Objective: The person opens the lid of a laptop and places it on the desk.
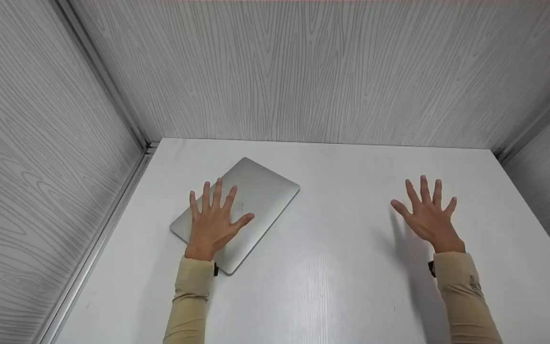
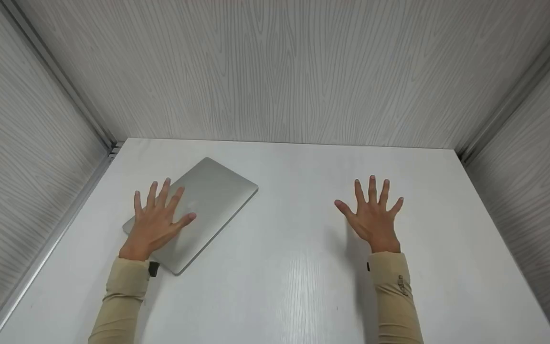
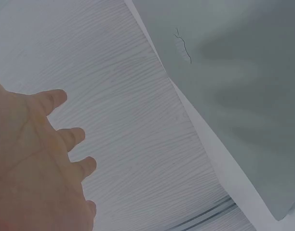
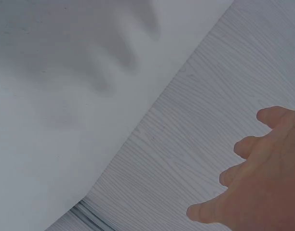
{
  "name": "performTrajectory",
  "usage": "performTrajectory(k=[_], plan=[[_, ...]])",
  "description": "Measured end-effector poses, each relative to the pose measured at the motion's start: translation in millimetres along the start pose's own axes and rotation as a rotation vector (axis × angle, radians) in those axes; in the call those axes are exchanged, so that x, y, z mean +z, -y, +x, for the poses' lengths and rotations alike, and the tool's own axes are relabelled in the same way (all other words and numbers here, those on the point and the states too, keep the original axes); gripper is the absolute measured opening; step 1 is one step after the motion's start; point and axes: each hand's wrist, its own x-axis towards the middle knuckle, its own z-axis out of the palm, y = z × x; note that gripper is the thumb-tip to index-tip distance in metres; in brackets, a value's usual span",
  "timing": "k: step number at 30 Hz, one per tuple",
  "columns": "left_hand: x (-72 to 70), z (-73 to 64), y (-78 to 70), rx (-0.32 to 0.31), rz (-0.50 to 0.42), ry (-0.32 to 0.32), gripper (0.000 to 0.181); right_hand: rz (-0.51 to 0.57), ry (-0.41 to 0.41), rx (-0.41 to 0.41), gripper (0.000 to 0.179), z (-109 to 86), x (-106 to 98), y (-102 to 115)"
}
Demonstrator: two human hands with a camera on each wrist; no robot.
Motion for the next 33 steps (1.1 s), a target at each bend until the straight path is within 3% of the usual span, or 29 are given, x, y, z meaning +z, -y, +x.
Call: performTrajectory(k=[3,10,13,24,29,33], plan=[[-0.6,-3.0,-0.3,0.011,0.022,-0.029,0.090,-0.017,-0.046,-0.022,0.091,0.8,4,0],[2.4,-13.1,-3.9,0.047,0.126,-0.093,0.079,-0.065,-0.464,-0.280,0.063,11.1,20,5],[2.9,-15.8,-6.2,0.066,0.155,-0.104,0.076,-0.026,-0.534,-0.359,0.060,19.0,23,9],[3.7,-35.4,-6.3,0.039,0.157,-0.122,0.074,0.090,-0.462,-0.477,0.054,41.9,22,33],[10.6,-44.5,-3.4,0.048,0.157,-0.169,0.073,0.145,-0.411,-0.505,0.052,52.2,30,46],[12.3,-52.3,0.2,0.020,0.124,-0.165,0.073,0.175,-0.351,-0.506,0.052,61.5,41,59]])
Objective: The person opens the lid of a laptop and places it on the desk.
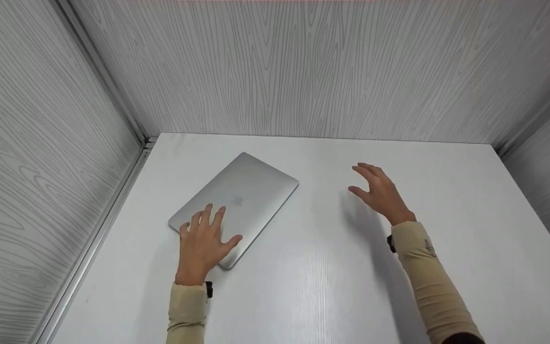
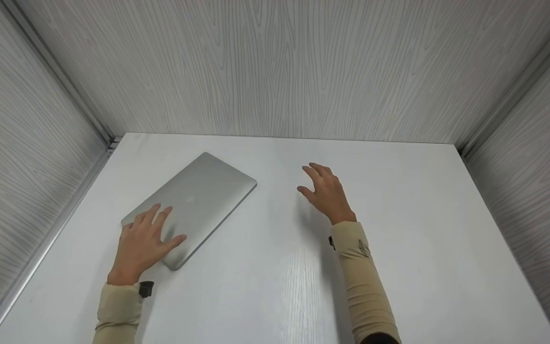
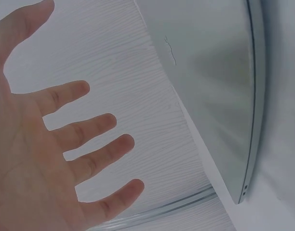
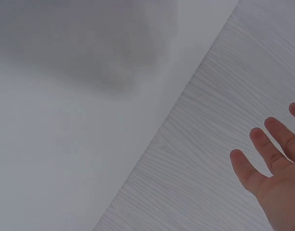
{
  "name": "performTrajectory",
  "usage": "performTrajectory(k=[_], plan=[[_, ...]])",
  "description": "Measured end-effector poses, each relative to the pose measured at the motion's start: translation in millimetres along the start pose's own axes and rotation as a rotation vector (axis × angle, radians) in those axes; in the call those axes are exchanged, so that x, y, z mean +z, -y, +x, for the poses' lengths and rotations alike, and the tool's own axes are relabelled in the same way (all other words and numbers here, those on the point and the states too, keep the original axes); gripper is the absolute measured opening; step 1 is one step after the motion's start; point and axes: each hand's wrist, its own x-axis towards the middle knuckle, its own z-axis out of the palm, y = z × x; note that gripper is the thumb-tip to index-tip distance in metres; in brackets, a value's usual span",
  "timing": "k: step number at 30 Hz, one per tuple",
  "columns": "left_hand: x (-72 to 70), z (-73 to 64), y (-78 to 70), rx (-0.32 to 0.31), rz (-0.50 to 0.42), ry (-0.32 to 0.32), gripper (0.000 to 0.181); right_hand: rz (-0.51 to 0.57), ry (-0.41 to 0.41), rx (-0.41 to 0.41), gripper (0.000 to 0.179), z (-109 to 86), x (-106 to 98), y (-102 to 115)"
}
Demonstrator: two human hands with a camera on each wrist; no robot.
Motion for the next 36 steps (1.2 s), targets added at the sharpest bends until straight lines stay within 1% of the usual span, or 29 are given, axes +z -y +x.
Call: performTrajectory(k=[3,6,12,16,20,24,26,31,34,36], plan=[[-0.6,-5.5,3.0,-0.026,-0.017,0.024,0.073,0.017,0.035,0.000,0.052,5.3,9,4],[-2.0,-9.0,5.3,-0.042,-0.020,0.034,0.073,0.026,0.057,-0.007,0.052,10.4,16,8],[-5.3,-9.8,7.0,-0.065,-0.012,0.052,0.075,0.051,0.071,-0.006,0.053,24.4,25,18],[-5.5,-10.8,5.8,-0.080,-0.015,0.088,0.078,0.066,0.089,0.020,0.052,34.0,32,25],[-5.0,-14.4,5.4,-0.116,-0.018,0.129,0.081,0.082,0.119,0.020,0.051,44.6,42,31],[-4.1,-18.9,4.8,-0.137,-0.029,0.168,0.084,0.098,0.155,0.027,0.051,52.2,53,37],[-3.6,-21.5,4.7,-0.149,-0.037,0.187,0.085,0.106,0.183,0.040,0.051,54.6,58,40],[-3.6,-28.3,5.6,-0.197,-0.066,0.239,0.088,0.108,0.285,0.095,0.052,60.8,73,50],[-3.8,-32.7,6.4,-0.226,-0.087,0.258,0.090,0.101,0.337,0.122,0.052,65.0,82,56],[-3.8,-35.9,6.9,-0.245,-0.099,0.262,0.091,0.096,0.361,0.126,0.052,67.7,88,61]])
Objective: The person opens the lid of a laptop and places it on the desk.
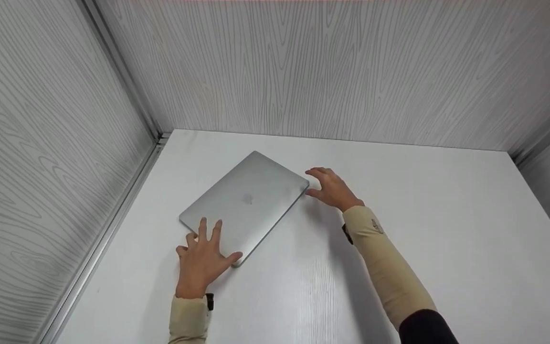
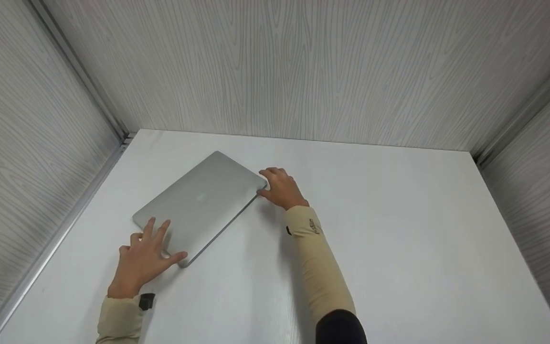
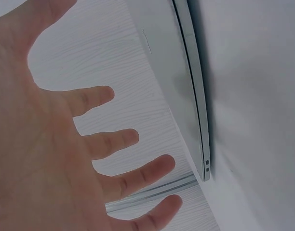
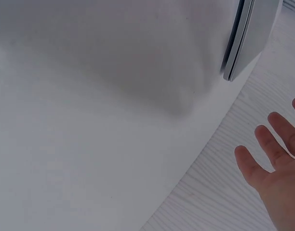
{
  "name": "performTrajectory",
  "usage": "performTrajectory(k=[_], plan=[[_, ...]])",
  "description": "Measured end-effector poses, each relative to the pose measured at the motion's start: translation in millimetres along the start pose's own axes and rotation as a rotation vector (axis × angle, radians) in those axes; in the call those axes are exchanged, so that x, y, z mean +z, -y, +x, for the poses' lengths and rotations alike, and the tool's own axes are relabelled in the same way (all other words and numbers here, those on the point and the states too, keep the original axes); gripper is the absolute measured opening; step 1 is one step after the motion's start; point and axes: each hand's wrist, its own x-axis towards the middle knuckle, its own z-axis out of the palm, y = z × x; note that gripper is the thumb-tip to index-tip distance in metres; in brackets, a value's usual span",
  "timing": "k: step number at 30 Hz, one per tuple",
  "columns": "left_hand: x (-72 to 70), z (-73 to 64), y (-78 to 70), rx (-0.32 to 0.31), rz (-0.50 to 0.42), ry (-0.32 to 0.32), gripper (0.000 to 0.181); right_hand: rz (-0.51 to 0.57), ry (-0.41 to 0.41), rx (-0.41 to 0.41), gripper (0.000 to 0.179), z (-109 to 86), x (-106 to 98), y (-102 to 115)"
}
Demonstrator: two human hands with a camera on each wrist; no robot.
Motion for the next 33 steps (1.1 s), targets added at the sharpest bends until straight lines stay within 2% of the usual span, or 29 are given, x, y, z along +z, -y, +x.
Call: performTrajectory(k=[8,14,23,27,33], plan=[[6.9,-3.5,-0.8,-0.077,-0.091,0.060,0.100,-0.012,0.041,0.012,0.052,6.9,11,2],[6.8,-2.1,-2.3,-0.102,-0.074,0.112,0.101,-0.025,0.097,0.060,0.054,9.7,16,-1],[9.0,2.1,-3.0,-0.130,-0.073,0.219,0.105,-0.022,0.198,0.087,0.062,17.9,22,-3],[11.7,3.3,-4.2,-0.140,-0.083,0.240,0.106,-0.023,0.237,0.109,0.067,20.7,25,-4],[11.4,3.3,-4.2,-0.146,-0.078,0.242,0.108,-0.073,0.249,0.092,0.067,26.0,33,1]])
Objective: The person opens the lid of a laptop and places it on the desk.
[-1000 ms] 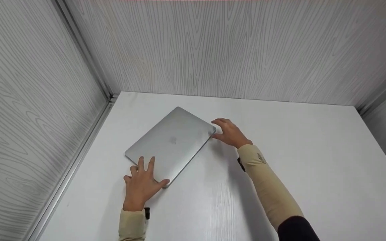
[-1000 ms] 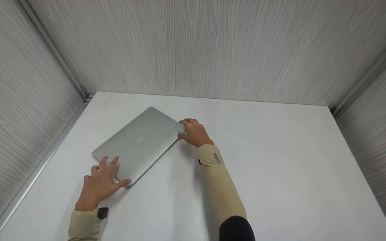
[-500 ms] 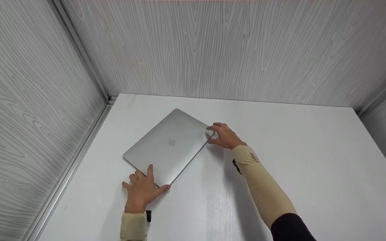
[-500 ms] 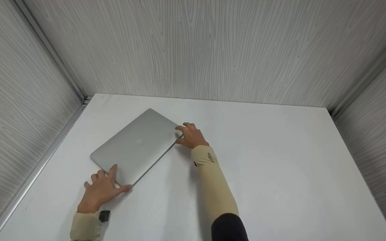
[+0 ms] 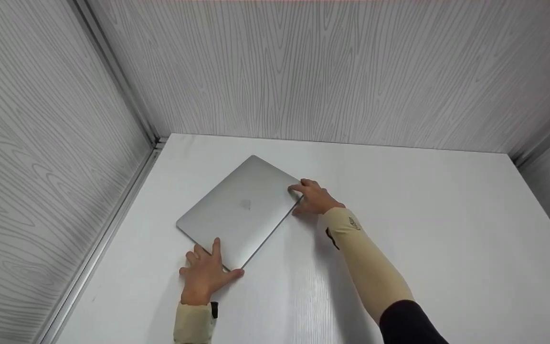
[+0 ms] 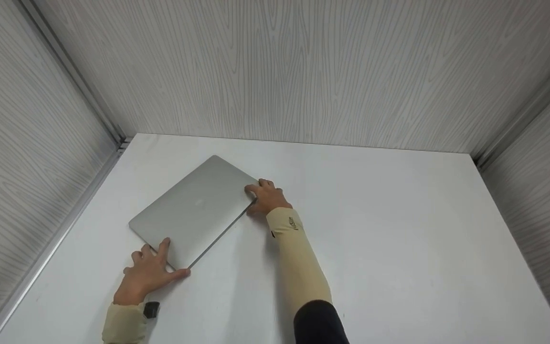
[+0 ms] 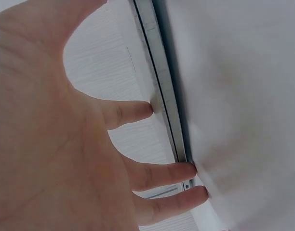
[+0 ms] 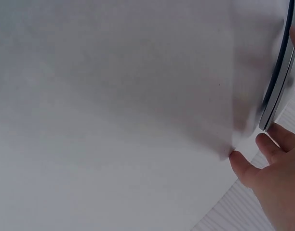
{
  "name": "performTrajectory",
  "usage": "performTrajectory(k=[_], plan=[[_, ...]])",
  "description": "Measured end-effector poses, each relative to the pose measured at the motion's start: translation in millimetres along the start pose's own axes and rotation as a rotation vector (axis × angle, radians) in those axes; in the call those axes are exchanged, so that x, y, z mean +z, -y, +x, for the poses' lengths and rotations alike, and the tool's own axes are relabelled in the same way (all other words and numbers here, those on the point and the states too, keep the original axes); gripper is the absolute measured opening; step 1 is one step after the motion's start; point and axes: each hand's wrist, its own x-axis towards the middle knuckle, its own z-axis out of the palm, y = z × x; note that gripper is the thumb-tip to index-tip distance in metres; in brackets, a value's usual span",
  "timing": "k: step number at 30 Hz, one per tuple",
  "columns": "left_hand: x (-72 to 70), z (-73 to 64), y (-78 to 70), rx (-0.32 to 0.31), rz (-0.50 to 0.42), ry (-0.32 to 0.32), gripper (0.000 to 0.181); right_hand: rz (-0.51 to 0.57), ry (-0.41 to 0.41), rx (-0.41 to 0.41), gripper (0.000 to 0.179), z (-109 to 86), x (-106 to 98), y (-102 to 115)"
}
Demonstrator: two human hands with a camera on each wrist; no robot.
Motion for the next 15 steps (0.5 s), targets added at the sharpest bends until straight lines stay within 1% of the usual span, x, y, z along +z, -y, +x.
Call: performTrajectory(k=[4,10,15], plan=[[-0.6,0.0,-1.2,-0.003,0.000,0.009,0.111,-0.019,-0.004,-0.001,0.068,3.1,2,3],[0.0,2.1,-1.6,0.009,0.021,0.011,0.113,-0.061,0.013,0.028,0.072,7.2,2,7],[1.4,1.4,1.7,0.002,0.015,0.013,0.115,-0.116,0.053,0.036,0.078,10.4,5,11]])
